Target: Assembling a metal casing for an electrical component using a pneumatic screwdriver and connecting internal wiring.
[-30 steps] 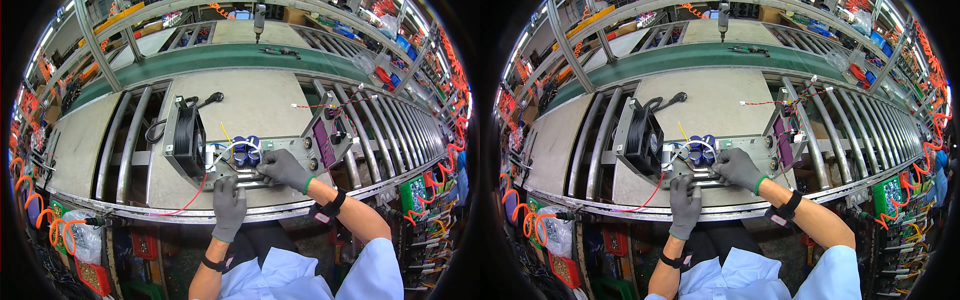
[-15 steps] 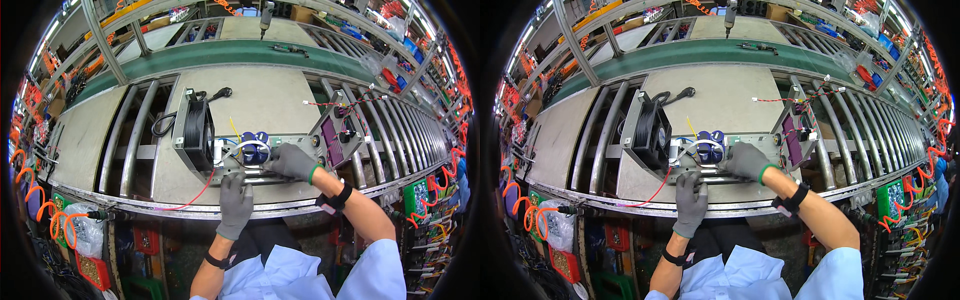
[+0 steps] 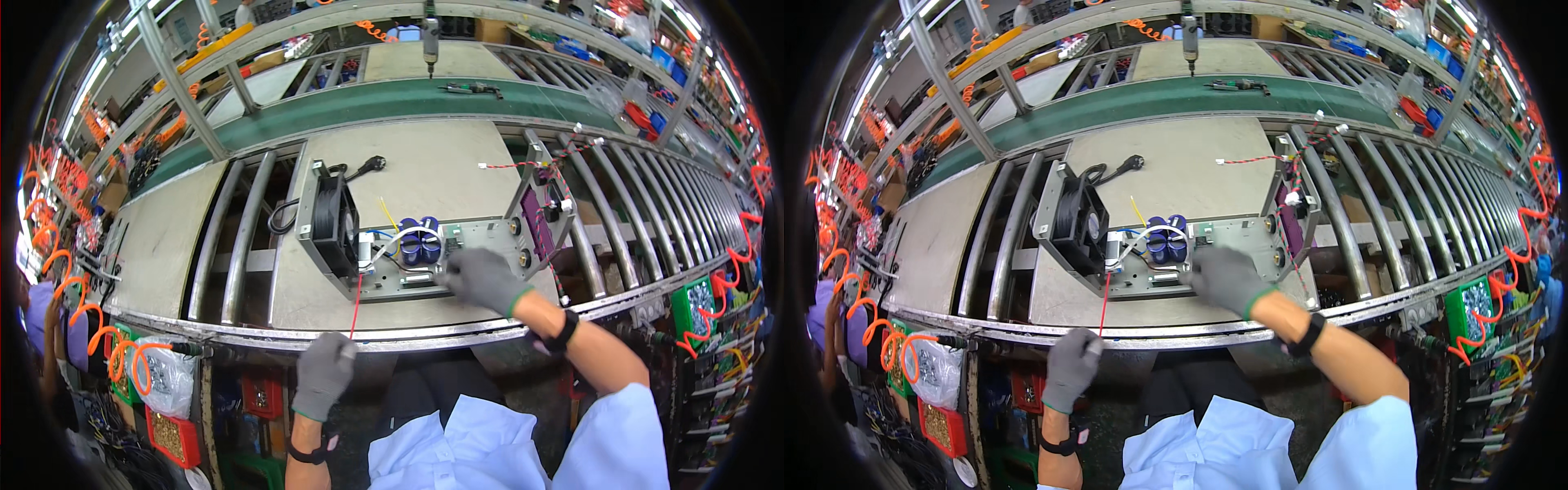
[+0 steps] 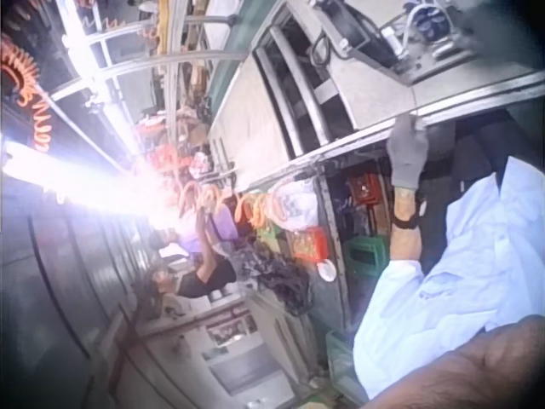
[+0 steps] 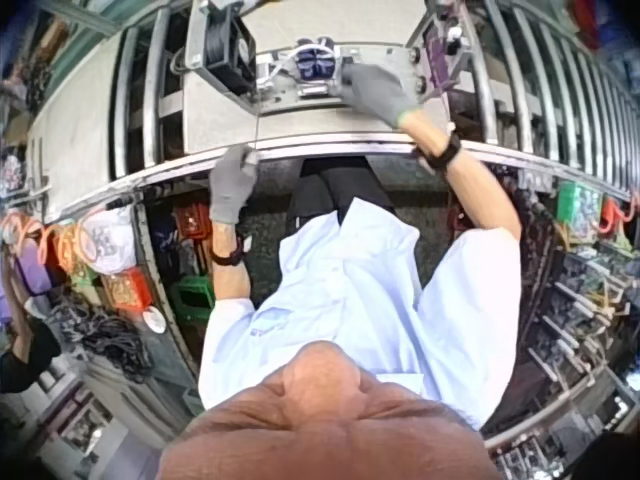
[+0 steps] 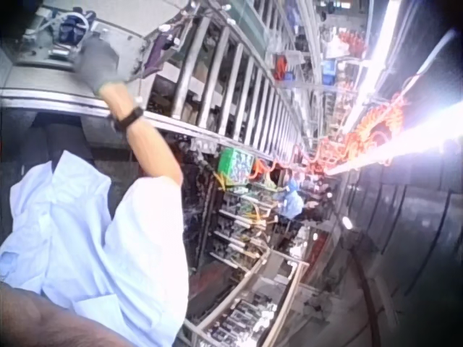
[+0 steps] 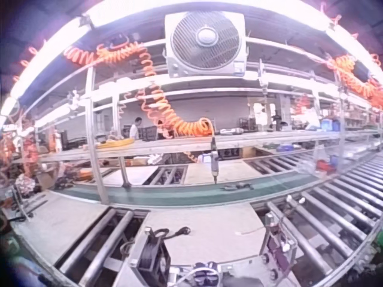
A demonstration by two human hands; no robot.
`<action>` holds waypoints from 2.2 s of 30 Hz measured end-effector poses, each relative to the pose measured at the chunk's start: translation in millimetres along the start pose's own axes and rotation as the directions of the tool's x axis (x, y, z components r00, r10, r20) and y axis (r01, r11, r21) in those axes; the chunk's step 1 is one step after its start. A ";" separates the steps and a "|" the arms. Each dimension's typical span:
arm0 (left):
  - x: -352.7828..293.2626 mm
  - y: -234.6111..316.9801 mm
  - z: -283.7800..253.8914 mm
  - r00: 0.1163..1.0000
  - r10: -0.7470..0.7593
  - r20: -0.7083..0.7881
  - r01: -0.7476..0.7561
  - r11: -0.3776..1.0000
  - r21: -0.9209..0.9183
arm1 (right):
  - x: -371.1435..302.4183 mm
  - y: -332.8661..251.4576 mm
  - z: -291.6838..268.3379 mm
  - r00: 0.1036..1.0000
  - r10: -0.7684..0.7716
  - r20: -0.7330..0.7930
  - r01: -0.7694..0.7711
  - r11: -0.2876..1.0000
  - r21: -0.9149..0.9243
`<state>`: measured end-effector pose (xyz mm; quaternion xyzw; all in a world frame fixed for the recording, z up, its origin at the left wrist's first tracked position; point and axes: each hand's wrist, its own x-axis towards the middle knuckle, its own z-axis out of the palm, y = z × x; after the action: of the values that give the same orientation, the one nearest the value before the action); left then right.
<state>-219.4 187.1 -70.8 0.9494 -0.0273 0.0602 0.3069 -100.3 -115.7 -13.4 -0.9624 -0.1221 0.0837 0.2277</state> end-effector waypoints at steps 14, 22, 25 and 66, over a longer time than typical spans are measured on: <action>13.6 15.0 21.9 0.984 -0.173 0.034 0.173 0.985 0.019 | -81.4 27.0 26.3 0.965 -0.025 0.263 -0.072 0.933 0.353; 24.3 35.5 14.5 0.928 -0.330 0.175 0.289 0.931 0.225 | -89.2 50.1 21.9 0.975 -0.034 0.219 -0.083 0.862 0.501; 15.8 84.7 28.9 0.925 -0.130 0.358 0.183 0.976 -0.121 | -88.4 59.6 22.9 0.960 -0.110 0.257 -0.081 0.770 0.633; 71.4 73.1 103.5 0.928 0.220 -0.299 -0.298 0.922 -0.248 | 20.0 46.7 -5.7 0.977 -0.108 -0.186 0.124 0.989 0.076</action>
<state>-145.1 66.2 -102.3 0.8653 -0.1208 0.2227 0.4325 -70.8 -153.1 -31.9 -0.9464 -0.1530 -0.0126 0.2841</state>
